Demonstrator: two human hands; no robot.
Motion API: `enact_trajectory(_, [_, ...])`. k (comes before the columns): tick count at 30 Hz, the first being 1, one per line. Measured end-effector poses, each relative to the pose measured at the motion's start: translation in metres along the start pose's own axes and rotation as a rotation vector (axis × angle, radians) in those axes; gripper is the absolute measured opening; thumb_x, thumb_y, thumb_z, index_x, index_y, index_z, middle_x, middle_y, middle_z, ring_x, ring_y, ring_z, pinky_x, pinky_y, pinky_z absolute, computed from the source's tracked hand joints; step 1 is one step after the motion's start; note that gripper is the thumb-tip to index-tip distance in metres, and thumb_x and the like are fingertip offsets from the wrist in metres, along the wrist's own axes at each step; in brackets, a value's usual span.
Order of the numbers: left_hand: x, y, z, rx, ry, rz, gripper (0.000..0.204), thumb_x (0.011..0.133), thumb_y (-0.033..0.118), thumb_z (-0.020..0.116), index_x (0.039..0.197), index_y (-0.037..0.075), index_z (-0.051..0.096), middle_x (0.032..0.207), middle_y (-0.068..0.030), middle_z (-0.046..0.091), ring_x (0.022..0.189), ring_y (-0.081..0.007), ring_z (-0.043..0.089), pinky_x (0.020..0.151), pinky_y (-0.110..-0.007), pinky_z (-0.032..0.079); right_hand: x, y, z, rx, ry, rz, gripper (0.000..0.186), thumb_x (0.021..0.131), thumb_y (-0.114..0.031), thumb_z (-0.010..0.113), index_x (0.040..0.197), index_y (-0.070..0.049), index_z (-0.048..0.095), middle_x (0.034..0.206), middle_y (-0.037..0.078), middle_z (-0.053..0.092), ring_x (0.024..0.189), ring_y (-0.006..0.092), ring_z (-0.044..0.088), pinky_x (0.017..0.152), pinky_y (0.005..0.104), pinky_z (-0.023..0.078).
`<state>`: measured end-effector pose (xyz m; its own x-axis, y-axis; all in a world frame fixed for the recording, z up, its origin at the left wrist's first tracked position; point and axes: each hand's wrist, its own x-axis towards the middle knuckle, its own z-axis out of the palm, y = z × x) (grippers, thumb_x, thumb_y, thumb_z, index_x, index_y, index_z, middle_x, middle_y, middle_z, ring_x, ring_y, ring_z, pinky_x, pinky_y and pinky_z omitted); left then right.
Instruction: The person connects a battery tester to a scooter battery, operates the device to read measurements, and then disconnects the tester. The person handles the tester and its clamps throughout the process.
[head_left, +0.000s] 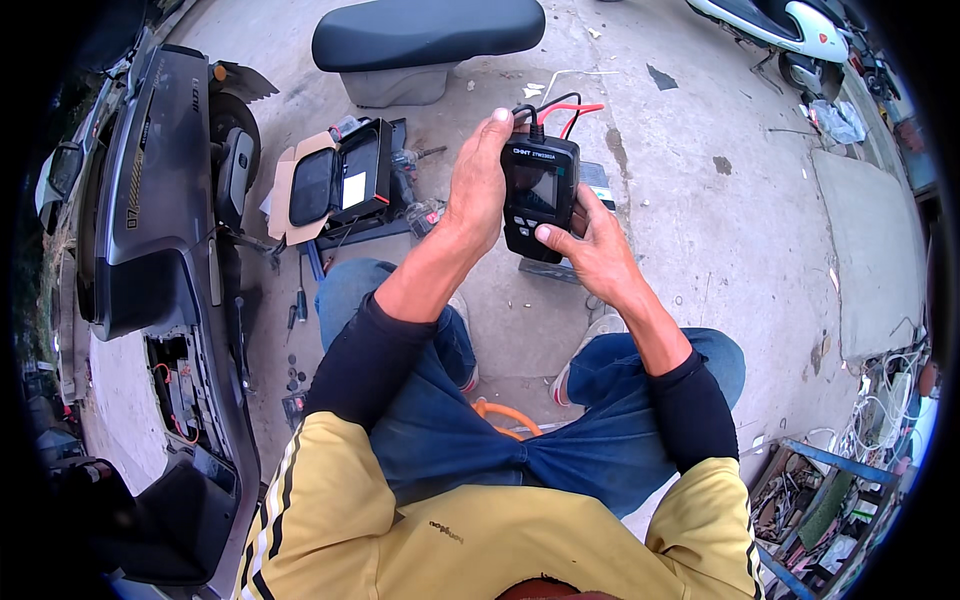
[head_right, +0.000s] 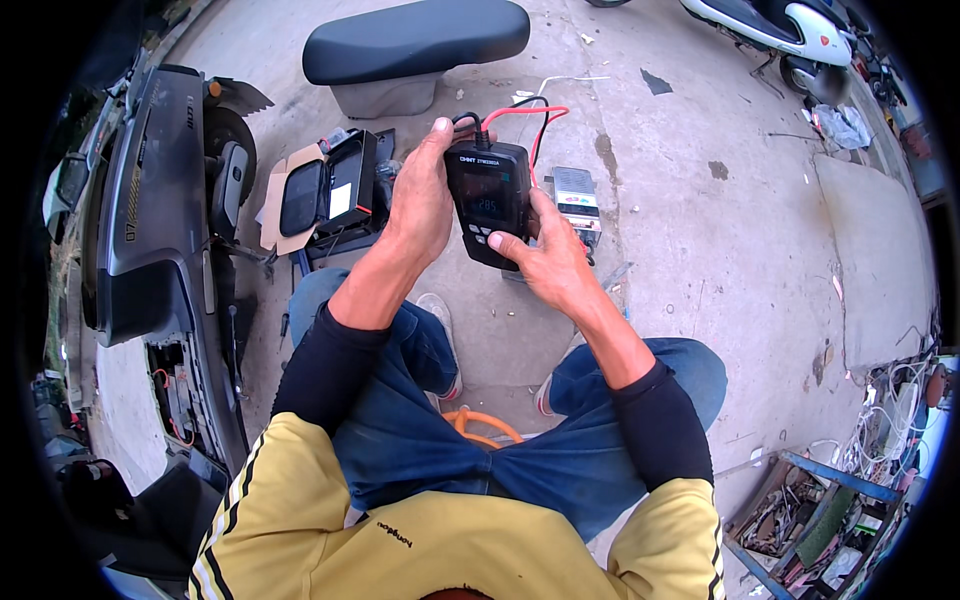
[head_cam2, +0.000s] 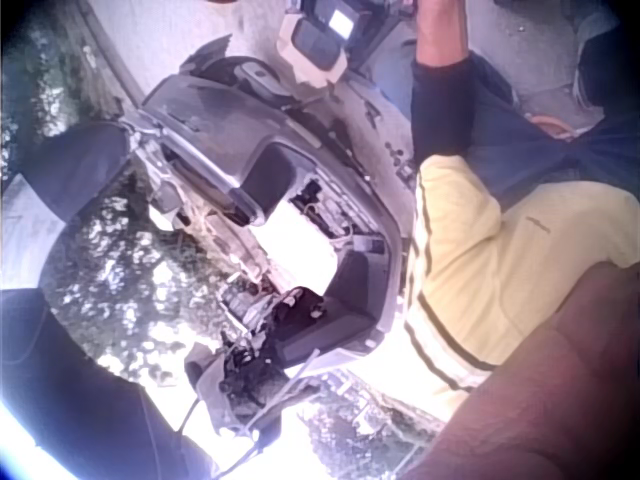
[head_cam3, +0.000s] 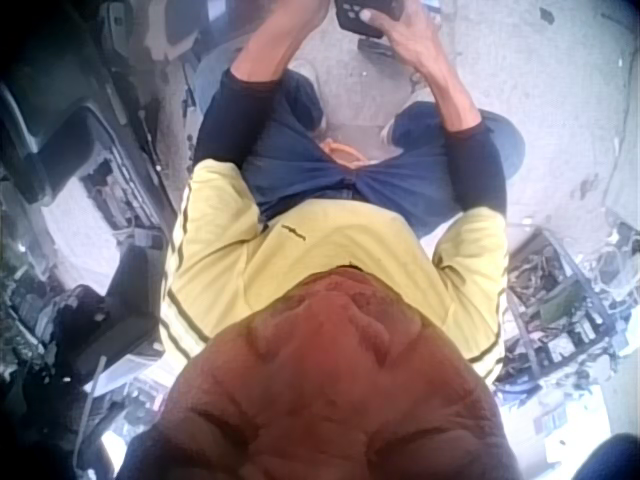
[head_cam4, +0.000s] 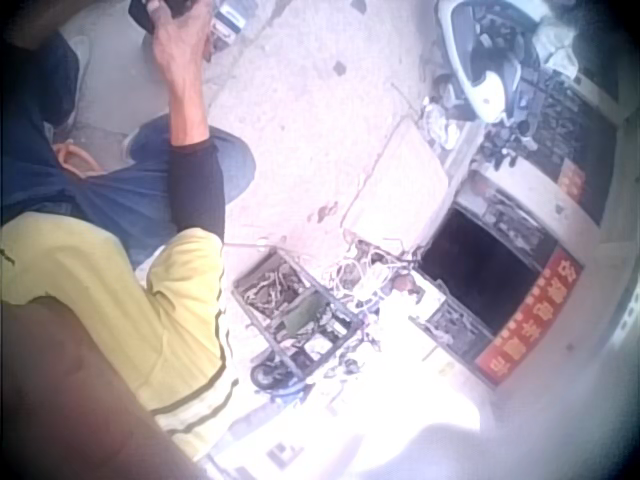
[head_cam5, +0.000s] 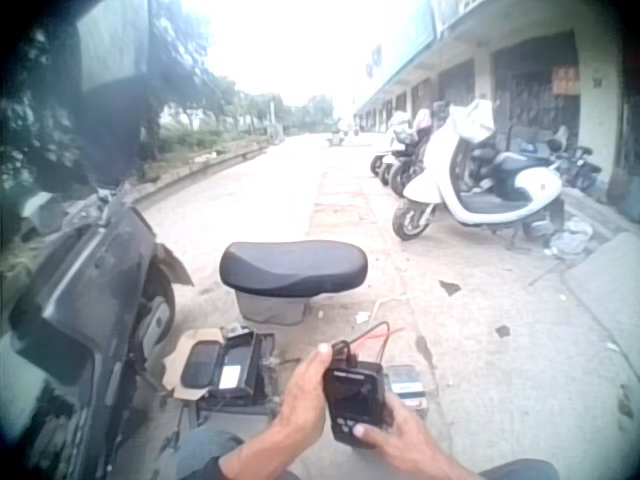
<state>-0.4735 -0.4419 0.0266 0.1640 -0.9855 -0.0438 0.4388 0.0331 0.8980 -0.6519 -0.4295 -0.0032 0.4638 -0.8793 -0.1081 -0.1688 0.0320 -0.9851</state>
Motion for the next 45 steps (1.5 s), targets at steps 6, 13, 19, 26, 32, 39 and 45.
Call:
enact_trajectory(6, [0.0025,-0.0031,-0.0070,0.052,-0.046,-0.005,0.059,0.110,0.052,0.045,0.131,-0.001,0.058,0.119,-0.0125,0.066,0.110,-0.0202,0.067,0.101,-0.038,0.055,0.0005,0.0020,-0.0002,-0.003,-0.001,-0.017,0.063,0.093,-0.008,0.076,0.147,0.003,0.045,0.135,0.017,0.065,0.127,0.0219,0.062,0.109,0.0388,0.050])
enact_trajectory(13, [0.0015,-0.0022,-0.0056,0.048,-0.042,0.003,0.059,0.110,0.052,0.046,0.131,-0.002,0.058,0.117,-0.0125,0.067,0.108,-0.0203,0.068,0.101,-0.038,0.055,0.0001,0.0005,-0.0002,0.002,0.000,-0.013,0.063,0.093,-0.008,0.076,0.147,0.003,0.045,0.135,0.017,0.065,0.126,0.0220,0.062,0.108,0.0385,0.050])
enact_trajectory(19, [0.0025,-0.0036,-0.0062,0.048,-0.033,0.003,0.058,0.110,0.051,0.046,0.131,-0.002,0.058,0.118,-0.0128,0.067,0.108,-0.0199,0.068,0.101,-0.037,0.055,0.0004,0.0014,0.0002,-0.001,0.002,-0.038,0.063,0.093,-0.008,0.076,0.147,0.003,0.046,0.134,0.017,0.065,0.126,0.0220,0.062,0.108,0.0385,0.050])
enact_trajectory(26, [0.0027,-0.0040,-0.0058,0.033,-0.028,-0.001,0.053,0.111,0.048,0.045,0.128,0.000,0.059,0.116,-0.0105,0.065,0.106,-0.0177,0.065,0.096,-0.035,0.054,0.0004,0.0015,0.0002,-0.003,-0.003,-0.031,0.063,0.093,-0.008,0.076,0.147,0.003,0.046,0.134,0.017,0.065,0.126,0.0221,0.062,0.108,0.0385,0.050])
enact_trajectory(32, [0.0020,-0.0028,-0.0067,0.066,-0.040,-0.002,0.059,0.110,0.051,0.044,0.133,-0.002,0.057,0.121,-0.0134,0.066,0.111,-0.0201,0.067,0.102,-0.038,0.055,0.0005,0.0011,0.0001,0.004,-0.007,-0.030,0.064,0.093,-0.008,0.076,0.148,0.003,0.045,0.135,0.017,0.065,0.126,0.0224,0.062,0.108,0.0386,0.050])
enact_trajectory(39, [0.0027,-0.0038,-0.0084,0.064,-0.050,0.002,0.059,0.110,0.051,0.046,0.133,-0.002,0.057,0.118,-0.0129,0.067,0.109,-0.0199,0.068,0.101,-0.037,0.054,0.0001,-0.0012,0.0001,-0.016,-0.004,-0.017,0.065,0.093,-0.010,0.077,0.148,0.003,0.045,0.135,0.018,0.065,0.126,0.0228,0.062,0.108,0.0388,0.051])
enact_trajectory(45, [0.0011,-0.0023,-0.0013,-0.009,0.006,-0.006,0.044,0.111,0.044,0.047,0.118,0.004,0.063,0.104,-0.0059,0.062,0.094,-0.0133,0.062,0.085,-0.030,0.053,-0.0001,-0.0003,0.0000,-0.009,-0.007,-0.021,0.065,0.093,-0.011,0.078,0.148,0.003,0.045,0.135,0.018,0.065,0.126,0.0232,0.062,0.108,0.0390,0.051])
